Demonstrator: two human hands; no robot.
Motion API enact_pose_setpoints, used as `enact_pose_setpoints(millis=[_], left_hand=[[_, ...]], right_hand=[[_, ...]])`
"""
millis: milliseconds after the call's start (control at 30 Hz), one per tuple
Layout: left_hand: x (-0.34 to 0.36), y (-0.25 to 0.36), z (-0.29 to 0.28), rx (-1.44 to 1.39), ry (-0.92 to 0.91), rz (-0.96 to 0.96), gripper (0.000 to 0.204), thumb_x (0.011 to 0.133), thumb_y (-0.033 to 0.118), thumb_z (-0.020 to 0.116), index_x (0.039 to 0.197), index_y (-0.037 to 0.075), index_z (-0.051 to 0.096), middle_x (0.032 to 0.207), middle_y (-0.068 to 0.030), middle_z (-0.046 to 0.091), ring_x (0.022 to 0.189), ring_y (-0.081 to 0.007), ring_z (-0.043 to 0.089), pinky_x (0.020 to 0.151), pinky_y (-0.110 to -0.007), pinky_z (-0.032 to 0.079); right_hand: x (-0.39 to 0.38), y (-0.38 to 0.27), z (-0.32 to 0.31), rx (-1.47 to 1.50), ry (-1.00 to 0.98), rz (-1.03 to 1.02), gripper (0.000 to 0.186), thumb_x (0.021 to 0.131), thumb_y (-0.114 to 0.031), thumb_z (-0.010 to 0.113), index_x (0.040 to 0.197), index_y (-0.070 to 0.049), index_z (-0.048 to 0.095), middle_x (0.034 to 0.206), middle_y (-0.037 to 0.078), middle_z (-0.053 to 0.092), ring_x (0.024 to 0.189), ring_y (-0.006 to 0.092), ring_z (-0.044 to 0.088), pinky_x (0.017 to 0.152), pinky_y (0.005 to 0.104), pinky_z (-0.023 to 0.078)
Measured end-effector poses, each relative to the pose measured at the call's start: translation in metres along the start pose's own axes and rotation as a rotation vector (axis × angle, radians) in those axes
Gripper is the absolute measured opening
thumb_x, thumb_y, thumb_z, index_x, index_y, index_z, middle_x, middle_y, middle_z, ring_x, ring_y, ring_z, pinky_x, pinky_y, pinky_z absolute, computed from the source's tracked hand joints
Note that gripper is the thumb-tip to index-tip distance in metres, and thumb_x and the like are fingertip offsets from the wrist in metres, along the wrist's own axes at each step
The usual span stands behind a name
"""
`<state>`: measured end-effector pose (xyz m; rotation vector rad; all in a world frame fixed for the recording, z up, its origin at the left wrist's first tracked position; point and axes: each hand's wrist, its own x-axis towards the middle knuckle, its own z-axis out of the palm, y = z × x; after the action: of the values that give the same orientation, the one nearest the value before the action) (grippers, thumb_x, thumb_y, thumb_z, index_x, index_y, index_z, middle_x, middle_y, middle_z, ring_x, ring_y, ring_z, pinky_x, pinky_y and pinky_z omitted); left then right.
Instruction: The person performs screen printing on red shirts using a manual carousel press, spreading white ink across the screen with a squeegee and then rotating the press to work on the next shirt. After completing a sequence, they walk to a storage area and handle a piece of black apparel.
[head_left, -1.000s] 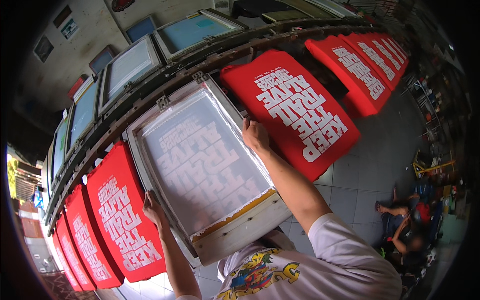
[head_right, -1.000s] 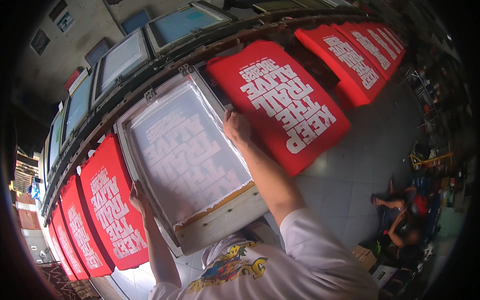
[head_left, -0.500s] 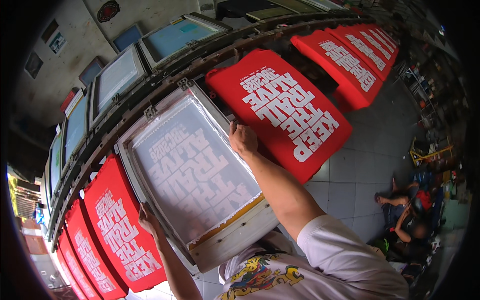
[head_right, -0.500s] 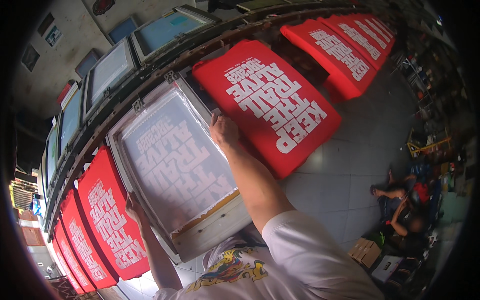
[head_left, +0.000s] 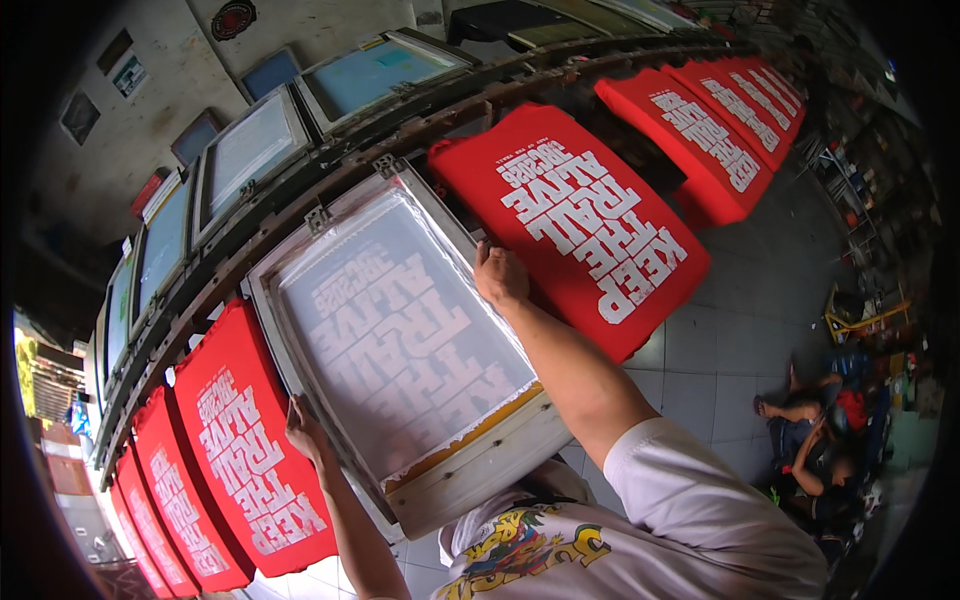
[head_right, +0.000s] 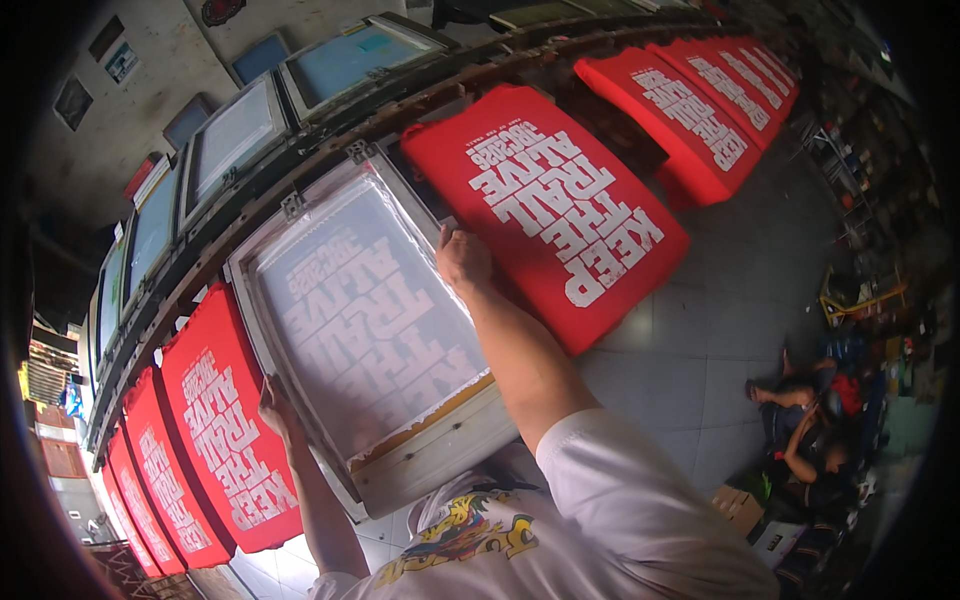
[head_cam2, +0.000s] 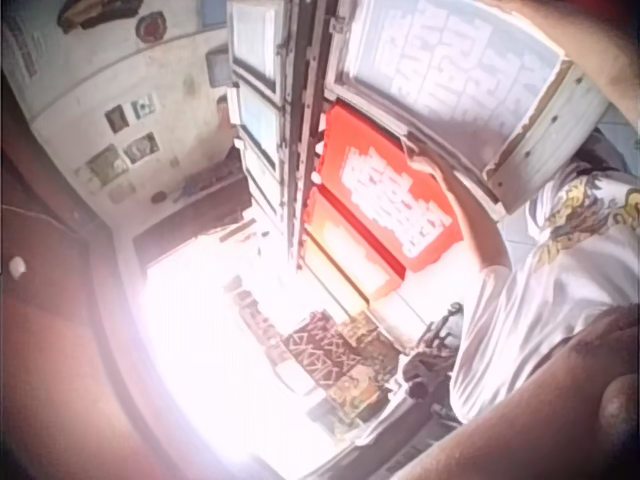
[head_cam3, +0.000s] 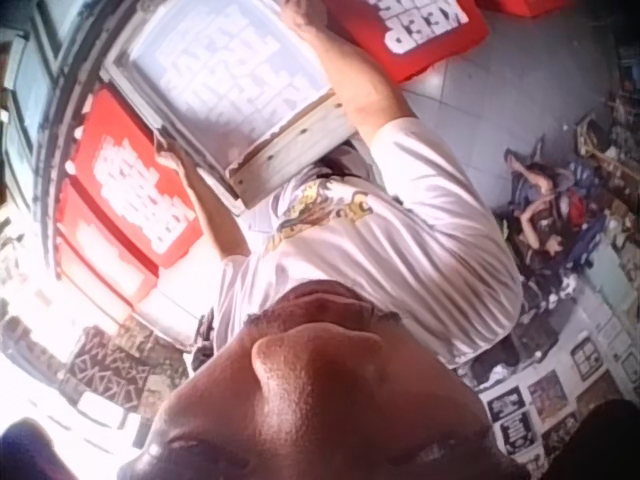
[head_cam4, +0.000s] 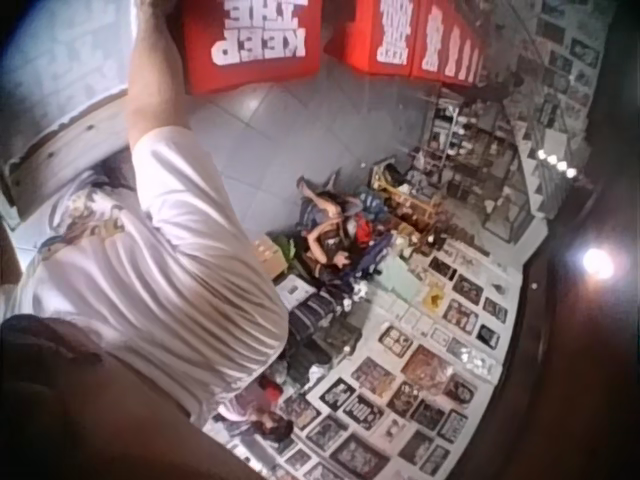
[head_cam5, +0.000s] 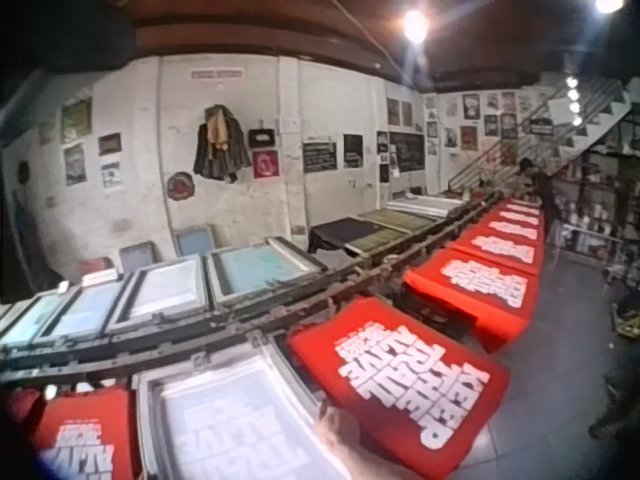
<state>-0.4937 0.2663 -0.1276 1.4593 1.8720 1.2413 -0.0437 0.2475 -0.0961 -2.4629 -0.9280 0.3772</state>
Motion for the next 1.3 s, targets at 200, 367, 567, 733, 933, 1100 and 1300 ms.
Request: enact_pose_setpoints(millis=[200, 367, 567, 733, 933, 1100, 1300], left_hand=[[0.003, -0.002, -0.003, 0.005, -0.040, -0.133, 0.049, 0.105, 0.042, 0.062, 0.124, -0.002, 0.072, 0.095, -0.0129, 0.079, 0.082, -0.0127, 0.068, 0.076, -0.030, 0.052], [-0.001, 0.008, 0.003, 0.009, -0.033, -0.142, 0.047, 0.105, 0.041, 0.062, 0.122, -0.002, 0.074, 0.085, -0.0094, 0.077, 0.072, -0.0097, 0.061, 0.065, -0.029, 0.046], [0.006, -0.011, 0.000, -0.033, 0.008, -0.071, 0.050, 0.105, 0.044, 0.060, 0.118, -0.002, 0.075, 0.062, 0.0000, 0.057, 0.058, -0.0077, 0.043, 0.053, -0.032, 0.033], [-0.001, 0.007, 0.001, 0.007, -0.049, -0.138, 0.051, 0.104, 0.046, 0.061, 0.115, -0.002, 0.077, 0.058, 0.0025, 0.052, 0.057, -0.0074, 0.039, 0.053, -0.033, 0.031], [0.004, -0.007, -0.002, -0.057, -0.003, -0.110, 0.047, 0.104, 0.041, 0.063, 0.113, -0.002, 0.077, 0.059, 0.0021, 0.055, 0.055, -0.0070, 0.041, 0.050, -0.032, 0.031], [-0.001, 0.005, 0.001, -0.062, -0.037, -0.149, 0.047, 0.104, 0.038, 0.062, 0.120, -0.004, 0.073, 0.105, -0.0152, 0.079, 0.096, -0.0186, 0.072, 0.087, -0.031, 0.054], [-0.006, 0.021, -0.004, -0.048, 0.058, -0.150, 0.040, 0.101, 0.034, 0.068, 0.115, -0.002, 0.076, 0.093, -0.0152, 0.079, 0.085, -0.0177, 0.073, 0.079, -0.032, 0.055]], right_hand=[[0.001, 0.002, 0.007, 0.003, 0.068, -0.050, 0.064, 0.109, -0.043, 0.032, 0.088, 0.000, 0.074, 0.096, 0.027, 0.073, 0.096, 0.0432, 0.071, 0.088, 0.0493, 0.058], [-0.002, 0.001, -0.005, -0.007, 0.028, -0.004, 0.064, 0.109, -0.043, 0.032, 0.089, 0.001, 0.074, 0.097, 0.027, 0.074, 0.096, 0.0434, 0.071, 0.089, 0.0495, 0.058], [-0.007, -0.012, -0.007, -0.032, 0.009, 0.006, 0.064, 0.109, -0.044, 0.033, 0.092, 0.000, 0.076, 0.101, 0.026, 0.074, 0.100, 0.0417, 0.072, 0.088, 0.0474, 0.059], [-0.001, 0.002, -0.006, -0.024, 0.024, 0.006, 0.063, 0.108, -0.044, 0.034, 0.092, 0.000, 0.076, 0.100, 0.026, 0.074, 0.097, 0.0422, 0.073, 0.085, 0.0479, 0.060], [-0.006, -0.010, -0.007, -0.006, 0.034, -0.001, 0.062, 0.108, -0.044, 0.035, 0.092, -0.001, 0.076, 0.098, 0.027, 0.074, 0.096, 0.0423, 0.073, 0.085, 0.0489, 0.060], [-0.003, 0.001, -0.004, 0.007, 0.076, -0.063, 0.062, 0.109, -0.043, 0.033, 0.093, 0.001, 0.075, 0.099, 0.029, 0.073, 0.097, 0.0459, 0.071, 0.088, 0.0523, 0.057], [-0.003, 0.004, 0.003, 0.036, 0.157, -0.113, 0.063, 0.110, -0.041, 0.032, 0.097, 0.003, 0.074, 0.102, 0.030, 0.072, 0.099, 0.0456, 0.071, 0.087, 0.0523, 0.057]])
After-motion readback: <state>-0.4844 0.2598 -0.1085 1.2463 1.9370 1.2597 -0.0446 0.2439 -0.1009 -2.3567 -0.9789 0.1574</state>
